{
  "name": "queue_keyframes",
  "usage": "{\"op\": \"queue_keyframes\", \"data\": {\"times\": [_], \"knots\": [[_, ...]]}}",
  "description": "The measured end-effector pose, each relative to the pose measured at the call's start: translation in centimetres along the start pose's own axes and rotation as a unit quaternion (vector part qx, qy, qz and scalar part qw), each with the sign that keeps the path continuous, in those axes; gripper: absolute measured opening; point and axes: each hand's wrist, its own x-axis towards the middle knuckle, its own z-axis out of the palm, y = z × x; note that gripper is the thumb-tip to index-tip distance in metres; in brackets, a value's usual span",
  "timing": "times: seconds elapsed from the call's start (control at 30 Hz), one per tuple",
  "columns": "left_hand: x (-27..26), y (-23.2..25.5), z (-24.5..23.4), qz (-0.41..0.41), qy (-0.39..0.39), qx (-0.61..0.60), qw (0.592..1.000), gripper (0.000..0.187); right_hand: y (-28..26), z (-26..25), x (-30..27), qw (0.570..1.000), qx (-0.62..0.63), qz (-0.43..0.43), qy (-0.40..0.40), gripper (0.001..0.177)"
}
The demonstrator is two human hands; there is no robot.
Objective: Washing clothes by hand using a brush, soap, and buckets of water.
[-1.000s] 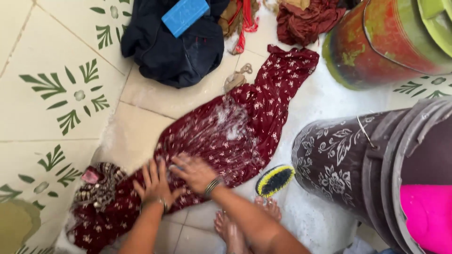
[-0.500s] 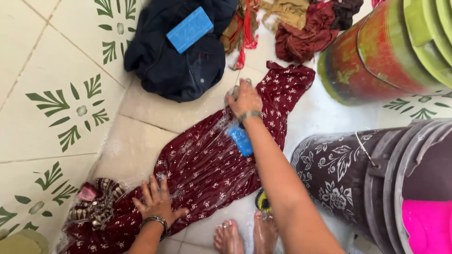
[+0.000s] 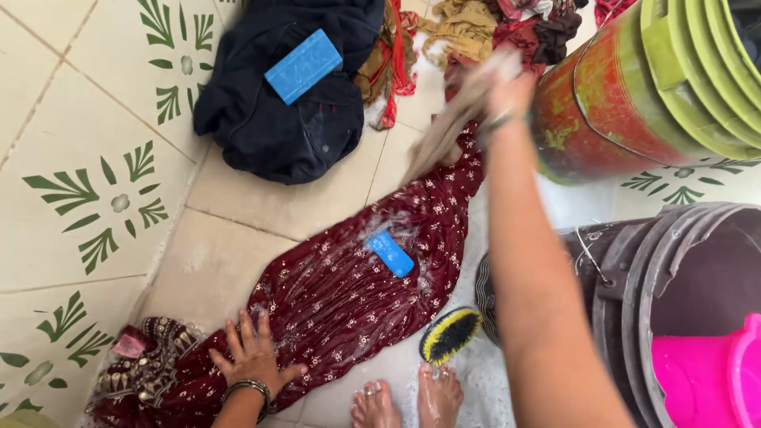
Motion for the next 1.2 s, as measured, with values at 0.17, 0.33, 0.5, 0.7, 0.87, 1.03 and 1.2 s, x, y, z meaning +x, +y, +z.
{"op": "queue_keyframes", "data": {"times": [0.17,0.33,0.5,0.7,0.87,1.03,1.2], "knots": [[-0.3,0.1,0.0,-0.001,0.007,-0.004,1.0,0.144,-1.8,-4.0,2.5,0.988,0.146,-0.052,-0.011,0.051],[-0.3,0.1,0.2,-0.006,0.022,-0.013,1.0,0.146,9.1,-0.7,-3.2,0.974,-0.194,-0.049,-0.109,0.087],[-1.8,0.7,-0.6,-0.005,0.034,-0.004,0.999,0.147,20.9,7.8,-13.3,0.958,-0.205,0.059,-0.193,0.088],[3.4,6.7,-4.5,0.085,0.412,-0.407,0.811,0.107,11.6,4.7,-22.7,0.877,-0.091,0.102,-0.46,0.113],[3.9,9.1,-10.8,0.158,0.252,-0.201,0.933,0.075,16.0,5.8,-17.9,0.949,0.011,-0.047,-0.312,0.039],[1.6,2.7,-8.6,0.134,0.169,-0.22,0.951,0.056,18.6,-3.6,-11.8,0.958,0.261,0.114,-0.007,0.044],[3.7,-3.3,-6.9,0.16,-0.005,-0.208,0.965,0.078,20.0,-4.0,-14.5,0.974,-0.184,0.114,-0.067,0.059]]}}
